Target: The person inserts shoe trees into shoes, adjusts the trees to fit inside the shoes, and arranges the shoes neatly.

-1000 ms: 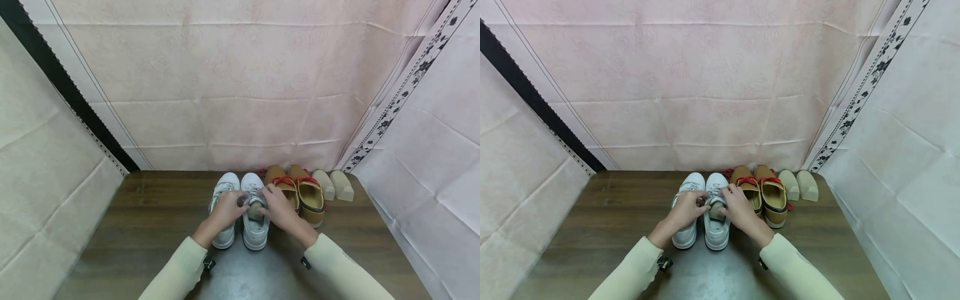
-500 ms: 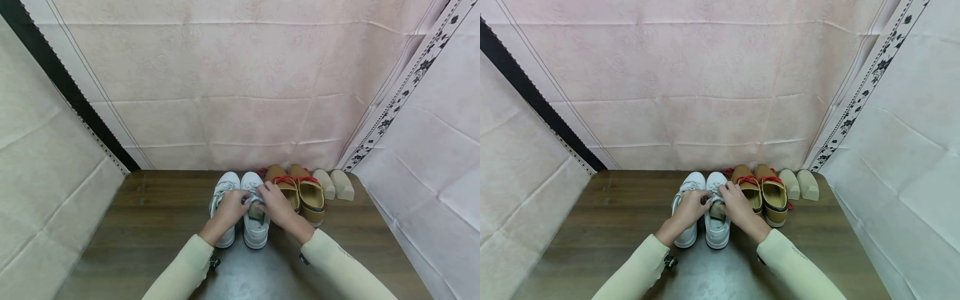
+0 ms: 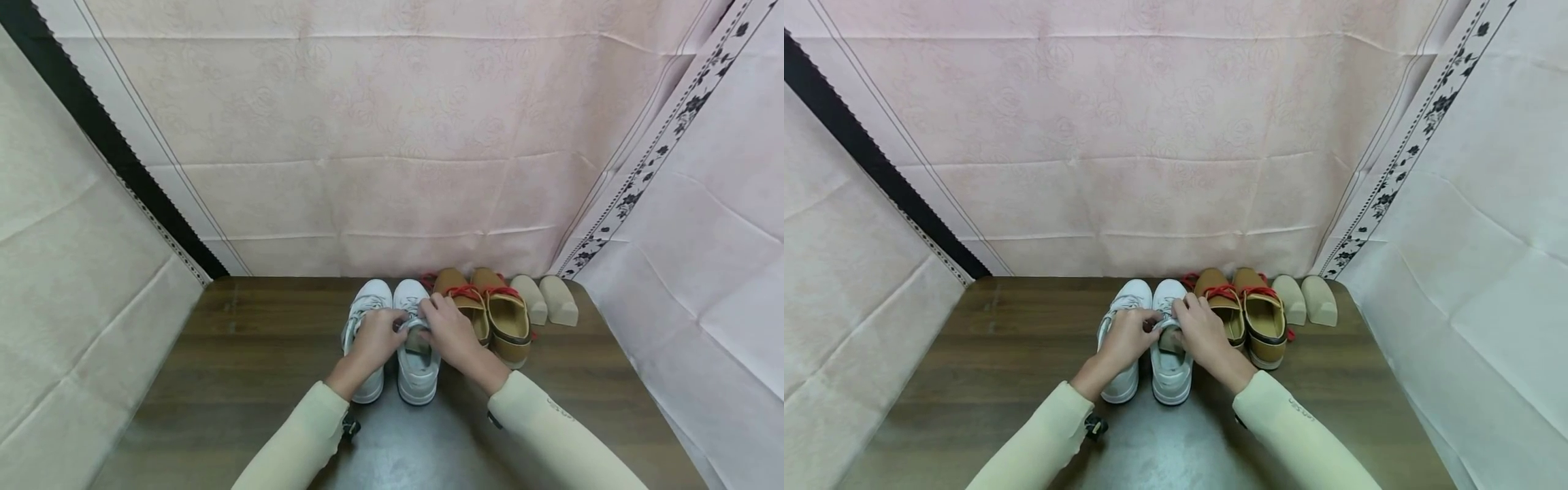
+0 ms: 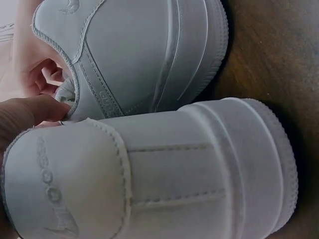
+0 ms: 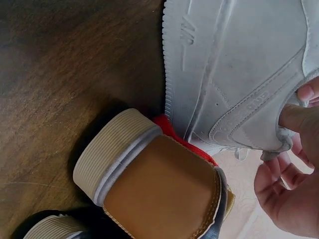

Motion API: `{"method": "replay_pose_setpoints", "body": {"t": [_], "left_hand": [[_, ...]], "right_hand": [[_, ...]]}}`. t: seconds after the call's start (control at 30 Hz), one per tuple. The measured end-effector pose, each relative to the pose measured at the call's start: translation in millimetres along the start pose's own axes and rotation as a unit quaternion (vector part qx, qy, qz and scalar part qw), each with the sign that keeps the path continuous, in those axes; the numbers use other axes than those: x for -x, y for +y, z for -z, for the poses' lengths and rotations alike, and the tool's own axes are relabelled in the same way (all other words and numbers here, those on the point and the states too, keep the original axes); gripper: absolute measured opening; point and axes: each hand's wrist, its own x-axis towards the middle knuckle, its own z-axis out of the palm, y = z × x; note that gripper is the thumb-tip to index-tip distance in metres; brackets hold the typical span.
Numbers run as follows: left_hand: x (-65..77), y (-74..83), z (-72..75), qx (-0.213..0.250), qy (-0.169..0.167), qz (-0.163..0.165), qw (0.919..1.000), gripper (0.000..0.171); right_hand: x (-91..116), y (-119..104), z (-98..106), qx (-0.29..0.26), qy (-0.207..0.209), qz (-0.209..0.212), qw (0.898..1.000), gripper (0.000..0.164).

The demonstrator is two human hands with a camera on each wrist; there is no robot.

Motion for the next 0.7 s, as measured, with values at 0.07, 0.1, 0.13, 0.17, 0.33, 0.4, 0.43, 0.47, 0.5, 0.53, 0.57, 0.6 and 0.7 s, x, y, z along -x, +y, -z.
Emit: {"method": "replay_pose_setpoints", "body": {"t": [0.07, 0.1, 0.13, 0.17, 0.33, 0.4, 0.43, 0.47, 0.5, 0.53, 0.57, 0.6, 0.7], "left_hand": [[-0.6, 0.3, 1.0, 0.000, -0.005, 0.004, 1.0000, 0.017], [-0.4, 0.2, 2.0, 0.001, -0.008, 0.004, 1.0000, 0.017], [0.3, 0.3, 3.6, 0.005, -0.012, 0.007, 0.9999, 0.018], [1.4, 0.3, 5.9, 0.009, -0.010, 0.006, 0.9999, 0.018], [11.5, -5.1, 27.0, 0.037, 0.063, -0.024, 0.9970, 0.022], [16.8, -9.9, 38.9, 0.035, 0.109, -0.038, 0.9927, 0.023], [20.1, -12.1, 45.3, 0.033, 0.127, -0.036, 0.9907, 0.024], [23.5, -14.6, 51.8, 0.027, 0.140, -0.031, 0.9893, 0.025], [27.2, -17.3, 57.8, 0.019, 0.145, -0.019, 0.9890, 0.025], [30.9, -19.8, 63.5, 0.011, 0.145, -0.001, 0.9894, 0.026], [34.7, -22.1, 69.1, 0.006, 0.136, 0.020, 0.9905, 0.027], [38.3, -24.3, 73.9, 0.006, 0.121, 0.045, 0.9916, 0.029], [47.9, -32.3, 83.0, 0.014, 0.044, 0.126, 0.9909, 0.039]], "right_hand": [[1.0, -0.8, -0.5, 0.014, 0.007, -0.002, 1.000, 0.042], [2.3, -1.6, -0.1, 0.016, 0.011, -0.005, 1.000, 0.044], [3.9, -2.5, 0.6, 0.015, 0.013, -0.013, 1.000, 0.045], [5.9, -3.7, 2.0, 0.013, 0.016, -0.021, 1.000, 0.047], [18.5, -10.8, 15.8, -0.047, 0.022, -0.078, 0.996, 0.050], [24.8, -13.1, 23.4, -0.090, 0.002, -0.101, 0.991, 0.046], [28.5, -14.0, 27.0, -0.113, -0.016, -0.114, 0.987, 0.043], [32.5, -14.7, 30.3, -0.137, -0.037, -0.127, 0.982, 0.041], [36.8, -15.3, 33.3, -0.161, -0.061, -0.140, 0.975, 0.038], [40.9, -15.4, 35.6, -0.179, -0.085, -0.156, 0.968, 0.035], [45.4, -15.2, 37.3, -0.191, -0.107, -0.167, 0.961, 0.033], [49.4, -15.0, 38.2, -0.201, -0.129, -0.178, 0.955, 0.032], [59.2, -13.4, 37.1, -0.219, -0.172, -0.203, 0.939, 0.034]]}}
